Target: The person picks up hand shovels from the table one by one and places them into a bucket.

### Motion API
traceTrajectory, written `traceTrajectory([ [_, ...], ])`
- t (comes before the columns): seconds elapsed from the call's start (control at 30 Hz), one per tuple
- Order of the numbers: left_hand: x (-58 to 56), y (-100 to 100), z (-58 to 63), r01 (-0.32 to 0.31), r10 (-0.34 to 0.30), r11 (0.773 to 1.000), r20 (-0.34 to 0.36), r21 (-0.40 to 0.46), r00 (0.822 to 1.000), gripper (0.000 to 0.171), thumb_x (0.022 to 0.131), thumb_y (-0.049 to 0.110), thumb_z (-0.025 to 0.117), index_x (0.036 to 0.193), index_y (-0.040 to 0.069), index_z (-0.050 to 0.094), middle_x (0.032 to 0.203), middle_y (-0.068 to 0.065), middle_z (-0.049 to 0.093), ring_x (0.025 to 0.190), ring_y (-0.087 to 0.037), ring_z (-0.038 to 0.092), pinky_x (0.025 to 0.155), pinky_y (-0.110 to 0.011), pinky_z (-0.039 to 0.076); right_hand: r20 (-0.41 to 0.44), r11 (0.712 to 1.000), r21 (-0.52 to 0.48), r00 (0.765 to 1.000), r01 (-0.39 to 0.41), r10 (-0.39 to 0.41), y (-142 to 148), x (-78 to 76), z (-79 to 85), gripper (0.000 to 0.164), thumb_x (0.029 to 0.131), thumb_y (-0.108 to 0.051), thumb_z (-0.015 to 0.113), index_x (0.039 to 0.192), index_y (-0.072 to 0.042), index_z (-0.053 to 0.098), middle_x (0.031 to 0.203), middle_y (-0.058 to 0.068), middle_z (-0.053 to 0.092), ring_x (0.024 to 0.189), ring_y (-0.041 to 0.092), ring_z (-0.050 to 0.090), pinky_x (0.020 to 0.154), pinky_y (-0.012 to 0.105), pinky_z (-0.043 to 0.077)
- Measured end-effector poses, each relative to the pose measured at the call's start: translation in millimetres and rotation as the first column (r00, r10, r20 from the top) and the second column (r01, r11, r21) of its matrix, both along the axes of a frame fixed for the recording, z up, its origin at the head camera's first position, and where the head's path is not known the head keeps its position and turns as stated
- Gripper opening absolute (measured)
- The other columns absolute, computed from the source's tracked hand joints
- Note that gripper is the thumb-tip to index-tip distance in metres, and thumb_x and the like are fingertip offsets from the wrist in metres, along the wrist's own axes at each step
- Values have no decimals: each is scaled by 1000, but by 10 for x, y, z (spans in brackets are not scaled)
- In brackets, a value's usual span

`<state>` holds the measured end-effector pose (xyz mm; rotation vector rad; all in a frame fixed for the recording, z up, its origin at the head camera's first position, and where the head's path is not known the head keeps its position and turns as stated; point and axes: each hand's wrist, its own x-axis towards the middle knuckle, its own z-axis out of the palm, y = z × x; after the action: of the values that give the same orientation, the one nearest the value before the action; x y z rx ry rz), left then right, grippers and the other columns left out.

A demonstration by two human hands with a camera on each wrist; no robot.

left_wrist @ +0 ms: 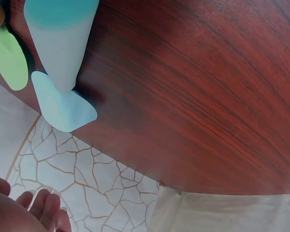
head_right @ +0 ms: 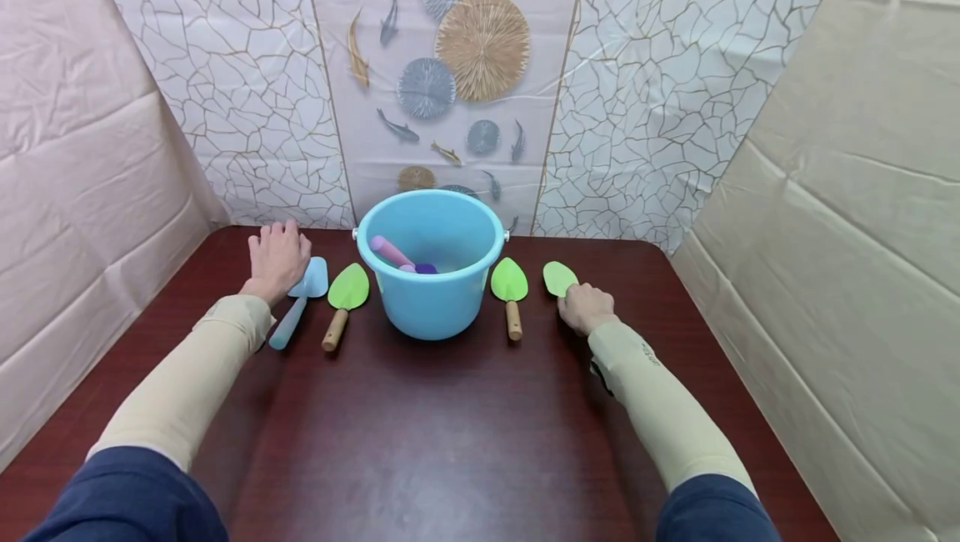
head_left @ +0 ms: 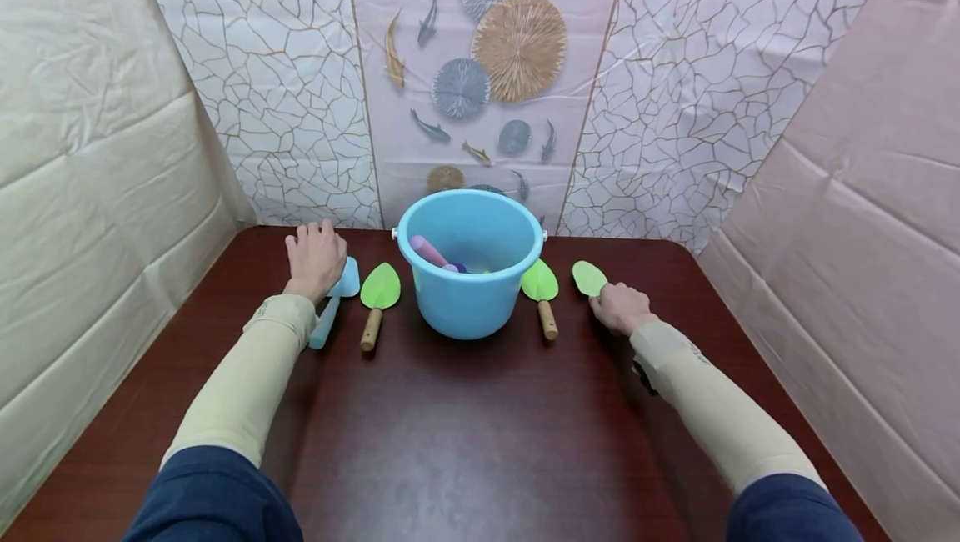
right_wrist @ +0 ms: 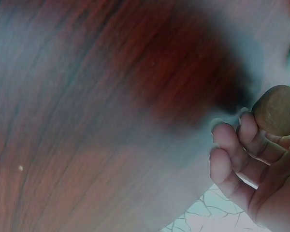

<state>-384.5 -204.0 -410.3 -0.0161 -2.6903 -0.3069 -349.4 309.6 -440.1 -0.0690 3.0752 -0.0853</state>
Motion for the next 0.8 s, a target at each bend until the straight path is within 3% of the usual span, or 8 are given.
traceTrajectory([
  [0.1, -5, 5, 16, 12, -12, 1000, -3, -1, 1000, 35, 101, 22, 31, 109, -6, 50, 107, -30, 54, 107, -48, 47, 89, -60, 35, -21, 1000, -6, 1000, 2, -2, 28, -3, 26, 44, 96, -32, 44, 58, -12, 50, 63, 12, 57, 61, 28, 58, 53, 42, 45],
  [0.43, 20, 24, 27, 16, -12, 1000, 155, -25, 988, 42, 101, 20, 30, 128, -8, 45, 121, -33, 50, 113, -49, 43, 95, -63, 32, -80, 1000, -27, 997, -13, 10, 17, -39, 217, 43, 94, -31, 43, 54, -16, 38, 55, 3, 40, 54, 25, 50, 49, 38, 37],
  [0.8, 26, 26, 8, 22, -18, 999, 113, -39, 993, 37, 99, 18, 36, 122, -8, 49, 118, -33, 52, 112, -48, 44, 94, -62, 32, -124, 998, -55, 992, -14, 7, -2, -136, 458, 39, 94, -34, 47, 61, -13, 46, 57, 5, 49, 53, 25, 51, 45, 36, 37],
])
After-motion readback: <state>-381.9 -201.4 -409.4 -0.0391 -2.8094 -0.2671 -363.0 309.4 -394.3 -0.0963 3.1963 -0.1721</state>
